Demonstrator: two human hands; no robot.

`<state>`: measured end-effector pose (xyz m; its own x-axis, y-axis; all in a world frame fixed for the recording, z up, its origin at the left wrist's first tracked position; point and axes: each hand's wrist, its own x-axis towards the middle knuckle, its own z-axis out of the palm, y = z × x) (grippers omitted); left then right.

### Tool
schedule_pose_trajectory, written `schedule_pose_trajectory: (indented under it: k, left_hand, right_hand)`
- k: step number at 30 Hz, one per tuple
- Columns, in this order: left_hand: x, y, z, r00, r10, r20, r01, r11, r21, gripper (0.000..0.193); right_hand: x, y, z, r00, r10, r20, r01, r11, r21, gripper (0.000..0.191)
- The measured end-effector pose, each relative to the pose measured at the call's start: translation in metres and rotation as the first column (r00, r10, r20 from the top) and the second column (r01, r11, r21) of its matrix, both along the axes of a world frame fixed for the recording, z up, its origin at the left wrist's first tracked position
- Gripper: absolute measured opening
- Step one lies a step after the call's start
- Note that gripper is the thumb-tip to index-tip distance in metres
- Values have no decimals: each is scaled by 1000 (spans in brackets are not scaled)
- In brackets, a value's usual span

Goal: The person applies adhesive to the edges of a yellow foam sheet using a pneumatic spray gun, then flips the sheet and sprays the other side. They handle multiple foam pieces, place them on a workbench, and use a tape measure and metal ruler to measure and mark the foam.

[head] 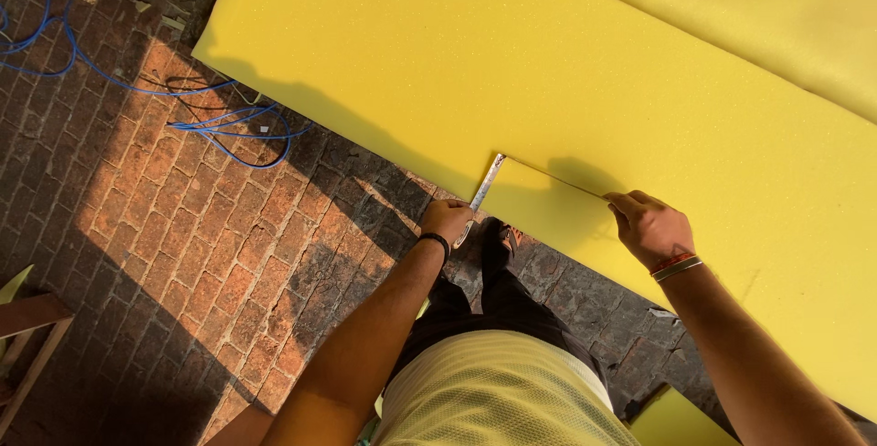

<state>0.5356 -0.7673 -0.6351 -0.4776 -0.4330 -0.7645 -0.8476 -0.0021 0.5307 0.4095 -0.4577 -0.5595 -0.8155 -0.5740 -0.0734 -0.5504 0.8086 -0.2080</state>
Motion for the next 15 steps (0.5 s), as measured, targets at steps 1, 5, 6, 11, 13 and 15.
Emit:
schedule_pose_trajectory:
  k: [1,5,6,11,13,15]
  left_hand:
    - [-2,0,1,1000,7,-7,-7,1000,-7,23]
    - [-2,2,8,999,-7,-33,6,1000,-31,22]
    - [-3,0,10,999,-14,-42,12,999,-45,21]
    - [-7,2,26,1000,9,-24,-11,997,-77,23]
    - [-10,12,28,999,0,-33,-3,995,-97,24]
    - [-4,13,30,1000,6,-31,-10,993,-116,25]
  right_hand:
    - [-4,-2,1,1000,11,6,-11,1000,16,19]
    - [-10,-19,4,990,-18,138,-3,989,150,26]
    - [-9,-9,5,987,-31,160,4,986,167,26]
    - [-17,-6,12,974,-44,224,-13,969,246,29]
    - [-18,6,13,982,0,189,-25,991,133,26]
    - [-16,17,14,986,15,167,-18,1000,17,23]
